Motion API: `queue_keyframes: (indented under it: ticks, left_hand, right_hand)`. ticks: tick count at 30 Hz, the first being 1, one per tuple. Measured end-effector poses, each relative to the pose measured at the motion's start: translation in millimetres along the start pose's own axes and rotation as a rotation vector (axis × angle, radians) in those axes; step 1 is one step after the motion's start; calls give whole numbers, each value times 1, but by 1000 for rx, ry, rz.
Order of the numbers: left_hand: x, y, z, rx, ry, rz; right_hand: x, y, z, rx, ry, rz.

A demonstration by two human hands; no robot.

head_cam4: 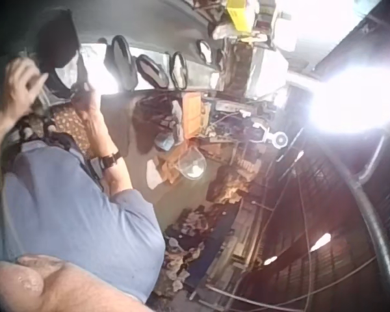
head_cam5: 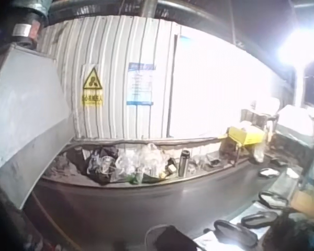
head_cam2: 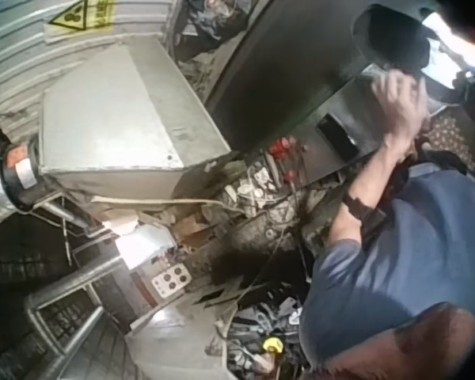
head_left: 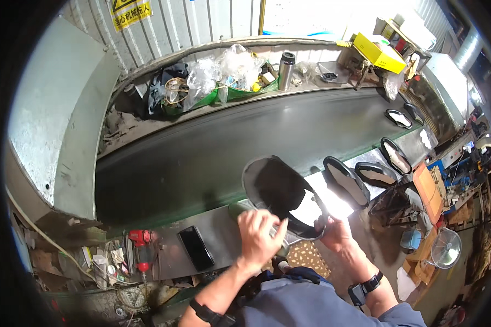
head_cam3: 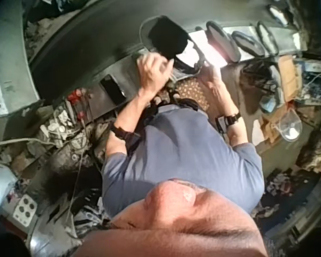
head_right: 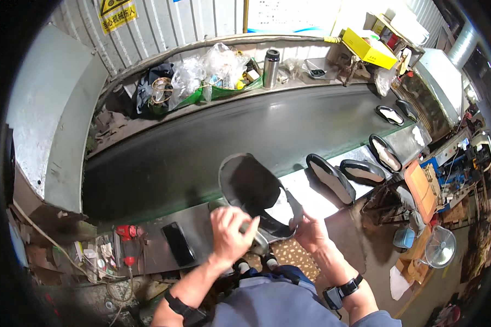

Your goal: Operating industrial machinery to shape and process shoe components.

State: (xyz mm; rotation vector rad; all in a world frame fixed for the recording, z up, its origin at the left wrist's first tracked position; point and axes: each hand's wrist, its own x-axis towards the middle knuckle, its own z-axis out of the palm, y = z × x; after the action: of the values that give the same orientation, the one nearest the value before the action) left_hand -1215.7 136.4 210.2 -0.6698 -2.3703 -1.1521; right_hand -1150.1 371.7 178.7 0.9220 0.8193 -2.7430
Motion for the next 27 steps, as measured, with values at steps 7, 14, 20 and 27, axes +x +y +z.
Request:
queue_keyframes:
  ticks: [7,14,20,27]
  left_hand:
    - [53,-38,-5,334,-146,63]
    - [26,-100,-18,-836,-142,-1014]
    - [-11,-143,-17,-943,-173,-1240]
    - [-15,-176,24,-203,-94,-1110]
  right_hand:
    - [-21,7,19,-69,-198,20]
    - [-28,19,8,-461,-186,-359]
    - [-26,61,-21,-1848,-800,-1052]
    - [15,120,-47,-1543,-563,-1290]
